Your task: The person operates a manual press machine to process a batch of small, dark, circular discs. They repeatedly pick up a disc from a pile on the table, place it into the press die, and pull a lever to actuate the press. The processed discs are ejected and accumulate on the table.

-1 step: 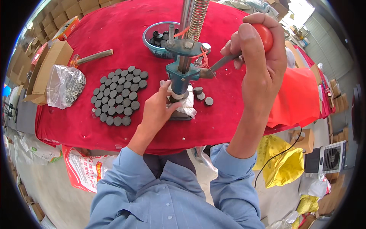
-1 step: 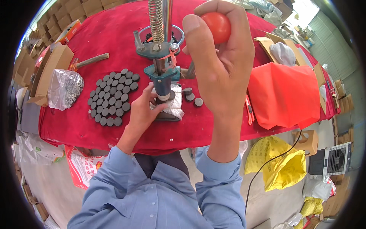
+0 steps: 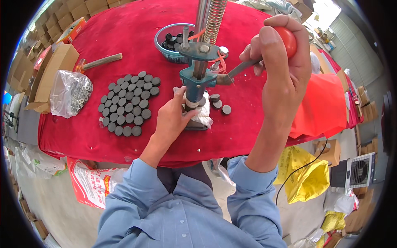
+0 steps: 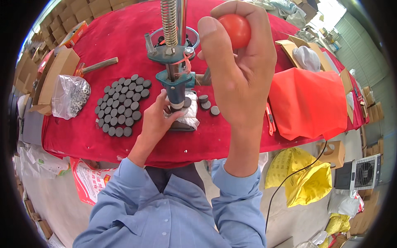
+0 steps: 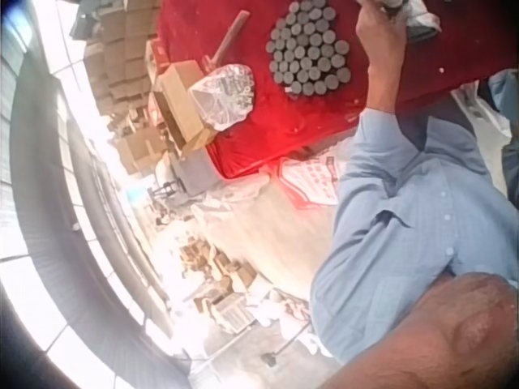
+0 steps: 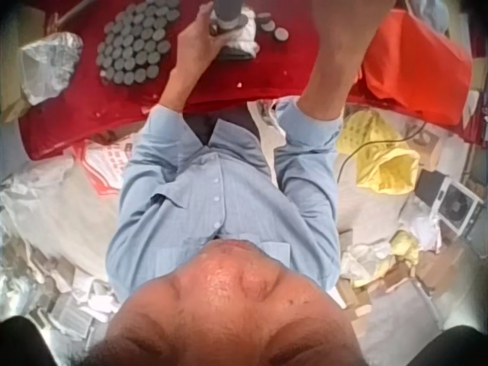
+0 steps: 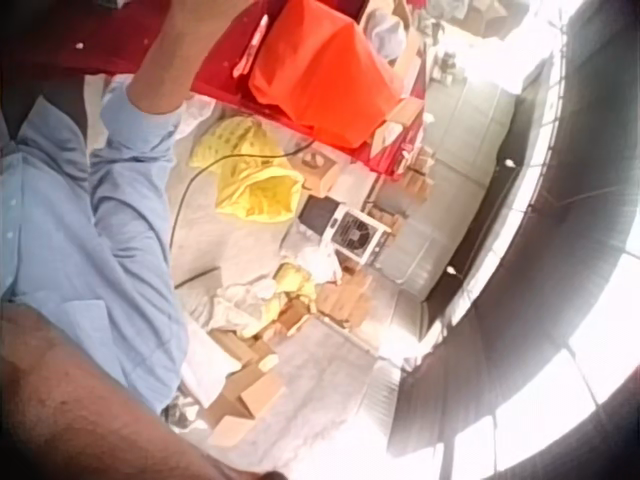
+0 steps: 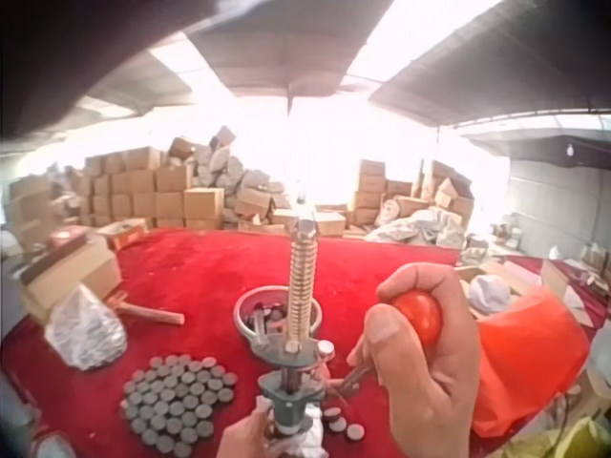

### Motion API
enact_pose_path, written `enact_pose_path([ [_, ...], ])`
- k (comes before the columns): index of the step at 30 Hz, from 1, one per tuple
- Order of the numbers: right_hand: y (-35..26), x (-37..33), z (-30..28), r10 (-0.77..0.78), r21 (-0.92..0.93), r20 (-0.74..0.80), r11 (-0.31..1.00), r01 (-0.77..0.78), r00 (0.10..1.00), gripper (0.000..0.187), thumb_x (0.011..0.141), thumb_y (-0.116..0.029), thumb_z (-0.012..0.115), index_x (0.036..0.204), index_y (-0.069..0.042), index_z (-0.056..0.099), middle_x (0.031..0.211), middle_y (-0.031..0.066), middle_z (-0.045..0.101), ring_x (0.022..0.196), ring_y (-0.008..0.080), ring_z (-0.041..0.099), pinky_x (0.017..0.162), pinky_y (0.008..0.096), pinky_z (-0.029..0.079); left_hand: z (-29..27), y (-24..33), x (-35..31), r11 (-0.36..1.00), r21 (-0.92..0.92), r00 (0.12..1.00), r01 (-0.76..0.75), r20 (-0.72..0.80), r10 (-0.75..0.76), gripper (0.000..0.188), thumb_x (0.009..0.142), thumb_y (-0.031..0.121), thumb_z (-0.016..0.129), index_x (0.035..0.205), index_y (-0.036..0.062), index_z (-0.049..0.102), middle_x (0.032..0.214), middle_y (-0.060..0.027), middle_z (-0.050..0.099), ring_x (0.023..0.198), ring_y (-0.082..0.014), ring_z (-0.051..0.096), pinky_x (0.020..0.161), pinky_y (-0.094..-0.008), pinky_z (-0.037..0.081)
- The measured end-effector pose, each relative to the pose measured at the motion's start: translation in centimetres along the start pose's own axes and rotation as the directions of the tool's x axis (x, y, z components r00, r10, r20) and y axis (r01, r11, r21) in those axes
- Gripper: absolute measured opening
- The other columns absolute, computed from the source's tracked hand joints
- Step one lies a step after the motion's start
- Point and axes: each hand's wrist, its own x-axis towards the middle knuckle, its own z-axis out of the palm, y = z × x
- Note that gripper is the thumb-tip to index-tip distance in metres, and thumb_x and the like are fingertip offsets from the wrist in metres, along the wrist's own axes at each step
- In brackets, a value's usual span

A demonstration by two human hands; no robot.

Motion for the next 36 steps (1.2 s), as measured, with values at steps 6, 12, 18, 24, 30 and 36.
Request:
enact_pose_path([
  [6,1.9,-2.0,-0.5,-0.107,-0.112,-0.073,0.989,0.099,0.992,0.025,0.105,-0.017,0.06,0.125,-0.003,0.056,0.079,0.008,0.06,0.068,0.0153,0.059,0.061,0.0296,0.047,1.0,-0.6,0.0,0.998,-0.054,0.998,-0.016,-0.069,0.012,0.087,0.079,0.025,0.092,0.15,0.0024,0.047,0.106,-0.0134,0.076,0.078,-0.0292,0.07,0.069,-0.0394,0.058],
  [12,2.1,-8.2,-0.8,-0.273,-0.017,-0.041,0.962,0.272,0.961,0.032,0.095,-0.014,0.069,0.121,-0.006,0.052,0.088,0.0137,0.059,0.073,0.0248,0.06,0.07,0.0405,0.057,0.8,-0.7,-0.2,0.999,-0.054,0.997,-0.005,-0.081,0.001,0.091,0.078,0.027,0.093,0.153,0.0034,0.048,0.11,-0.0129,0.077,0.077,-0.0268,0.07,0.069,-0.0383,0.058],
  [18,4.6,-19.0,-1.2,-0.269,-0.105,-0.043,0.959,0.264,0.962,0.035,0.094,-0.019,0.073,0.115,-0.02,0.046,0.097,0.0139,0.061,0.097,0.0377,0.065,0.079,0.0474,0.056,-1.9,-0.9,-1.0,1.0,0.0,1.0,-0.006,-0.029,0.006,0.076,0.081,0.019,0.089,0.148,0.0051,0.057,0.117,-0.0133,0.075,0.09,-0.0288,0.069,0.082,-0.0405,0.057],
  [24,4.1,-19.1,-1.3,-0.223,-0.137,-0.021,0.966,0.218,0.975,0.033,0.096,-0.023,0.073,0.116,-0.02,0.046,0.102,0.0149,0.062,0.103,0.039,0.064,0.085,0.0479,0.055,-8.0,-3.8,-3.7,0.896,0.444,1.0,-0.018,0.015,0.013,0.037,0.086,0.009,0.08,0.122,0.0029,0.072,0.122,-0.0123,0.068,0.11,-0.0328,0.063,0.094,-0.0424,0.052],
  [30,4.1,-19.6,-1.4,-0.198,-0.125,-0.036,0.973,0.192,0.98,0.033,0.104,-0.046,0.065,0.118,-0.022,0.048,0.102,0.0131,0.058,0.109,0.0353,0.059,0.083,0.0484,0.06,-9.1,-5.0,-5.6,0.913,0.406,0.997,0.05,0.031,-0.068,0.037,0.084,0.007,0.079,0.12,0.002,0.073,0.127,-0.0132,0.065,0.112,-0.0322,0.061,0.094,-0.0423,0.051],
  [36,4.0,-19.7,-0.1,-0.187,-0.088,-0.117,0.98,0.178,0.975,0.034,0.105,-0.049,0.064,0.116,-0.02,0.049,0.1,0.0131,0.059,0.107,0.0342,0.06,0.08,0.0451,0.059,-8.9,-5.2,-5.7,0.901,0.431,0.999,-0.047,0.028,0.039,0.035,0.083,0.007,0.08,0.117,0.006,0.077,0.121,-0.0132,0.068,0.102,-0.0315,0.063,0.091,-0.0421,0.053],
])
